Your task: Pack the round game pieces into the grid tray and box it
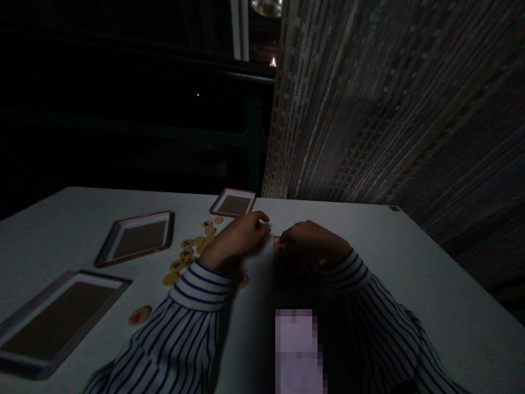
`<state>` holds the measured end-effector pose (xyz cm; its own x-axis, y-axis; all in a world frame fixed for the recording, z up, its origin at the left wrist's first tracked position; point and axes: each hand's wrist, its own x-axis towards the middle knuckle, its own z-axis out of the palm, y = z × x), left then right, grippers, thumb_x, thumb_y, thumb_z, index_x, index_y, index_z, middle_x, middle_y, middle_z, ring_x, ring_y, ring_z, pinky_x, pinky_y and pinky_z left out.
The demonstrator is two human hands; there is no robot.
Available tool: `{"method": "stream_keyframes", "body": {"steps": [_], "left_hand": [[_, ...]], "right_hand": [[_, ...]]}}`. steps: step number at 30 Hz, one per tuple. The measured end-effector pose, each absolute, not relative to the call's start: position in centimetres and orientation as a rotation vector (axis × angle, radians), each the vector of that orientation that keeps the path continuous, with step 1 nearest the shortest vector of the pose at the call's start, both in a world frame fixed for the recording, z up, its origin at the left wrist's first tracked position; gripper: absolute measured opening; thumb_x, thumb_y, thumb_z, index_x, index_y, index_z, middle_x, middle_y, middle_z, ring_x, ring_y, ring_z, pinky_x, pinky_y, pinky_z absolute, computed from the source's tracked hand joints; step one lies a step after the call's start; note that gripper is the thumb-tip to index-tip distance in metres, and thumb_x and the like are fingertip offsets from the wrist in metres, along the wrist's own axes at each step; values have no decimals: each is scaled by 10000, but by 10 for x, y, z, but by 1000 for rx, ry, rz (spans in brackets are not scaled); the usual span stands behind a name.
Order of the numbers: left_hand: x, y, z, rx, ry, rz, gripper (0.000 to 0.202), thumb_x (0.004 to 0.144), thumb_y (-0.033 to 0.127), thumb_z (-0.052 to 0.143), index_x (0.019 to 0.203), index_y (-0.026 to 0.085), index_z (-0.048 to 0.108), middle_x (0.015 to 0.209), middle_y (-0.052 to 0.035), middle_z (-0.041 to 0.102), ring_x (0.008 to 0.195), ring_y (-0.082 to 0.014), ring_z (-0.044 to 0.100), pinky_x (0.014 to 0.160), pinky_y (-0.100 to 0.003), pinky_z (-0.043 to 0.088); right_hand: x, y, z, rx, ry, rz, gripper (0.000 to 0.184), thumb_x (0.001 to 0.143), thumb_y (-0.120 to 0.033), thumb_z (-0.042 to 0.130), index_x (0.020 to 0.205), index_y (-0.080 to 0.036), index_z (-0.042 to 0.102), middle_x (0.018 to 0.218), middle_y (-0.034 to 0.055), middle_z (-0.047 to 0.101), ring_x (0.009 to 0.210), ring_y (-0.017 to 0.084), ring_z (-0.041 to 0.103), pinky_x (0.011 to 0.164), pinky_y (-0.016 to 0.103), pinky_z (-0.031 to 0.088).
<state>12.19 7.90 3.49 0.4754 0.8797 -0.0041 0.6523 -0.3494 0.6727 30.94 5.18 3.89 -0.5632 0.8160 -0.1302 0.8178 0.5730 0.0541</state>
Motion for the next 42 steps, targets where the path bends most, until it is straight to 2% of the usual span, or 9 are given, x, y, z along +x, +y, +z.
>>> {"method": "stream_keyframes", "body": {"steps": [9, 18, 23, 29, 34, 37, 42], "left_hand": [[123, 77, 39, 2112, 1248, 500, 364, 770, 349, 469, 1069, 149, 529, 820, -59, 682, 696, -165, 626, 583, -244, 425], [119, 65, 49, 2206, 1256, 561, 359, 781, 362, 455, 1067, 164, 545, 898, -71, 670, 790, -183, 619, 675, -272, 443], [125, 42, 43, 2257, 1323, 702, 339, 802, 339, 429, 1061, 158, 552, 989, -93, 648, 922, -210, 596, 785, -307, 439], [126, 0, 17, 2156, 1311, 842, 336, 836, 321, 383, 1086, 154, 534, 1079, -107, 617, 1001, -211, 570, 862, -327, 431], [125, -23, -9, 2025, 1354, 860, 350, 842, 333, 372, 1116, 163, 509, 1113, -111, 599, 1028, -215, 558, 895, -364, 428], [125, -31, -20, 1987, 1368, 864, 360, 840, 332, 368, 1134, 166, 494, 1122, -109, 594, 1046, -210, 552, 898, -357, 434], [127, -38, -33, 1981, 1372, 856, 391, 846, 329, 353, 1174, 153, 476, 1171, -120, 573, 1088, -215, 527, 946, -373, 404]], "right_hand": [[316, 44, 60, 1552, 2695, -30, 294, 833, -239, 412, 1031, -193, 624, 1004, 74, 665, 925, 198, 595, 781, 286, 392], [344, 5, 63, 1914, 2717, 37, 352, 845, -279, 415, 1138, -153, 563, 1086, 87, 626, 985, 193, 559, 845, 301, 398], [363, -20, 44, 2088, 2675, -88, 370, 859, -309, 401, 1165, -151, 536, 1094, 88, 619, 1003, 186, 551, 865, 297, 402], [366, -34, 11, 2264, 2714, -350, 458, 823, -340, 465, 1224, -120, 470, 1153, 120, 577, 995, 197, 552, 868, 330, 417], [365, -39, -14, 2311, 2774, -552, 526, 802, -395, 497, 1252, -136, 418, 1014, 97, 609, 833, 180, 585, 752, 332, 473], [368, -42, -28, 2263, 2867, -559, 528, 789, -357, 521, 1264, -167, 392, 1116, 108, 567, 845, 175, 574, 732, 327, 479], [372, -44, -39, 2201, 2898, -673, 564, 767, -283, 550, 1288, -184, 356, 1123, 115, 552, 877, 184, 572, 757, 347, 480]]}}
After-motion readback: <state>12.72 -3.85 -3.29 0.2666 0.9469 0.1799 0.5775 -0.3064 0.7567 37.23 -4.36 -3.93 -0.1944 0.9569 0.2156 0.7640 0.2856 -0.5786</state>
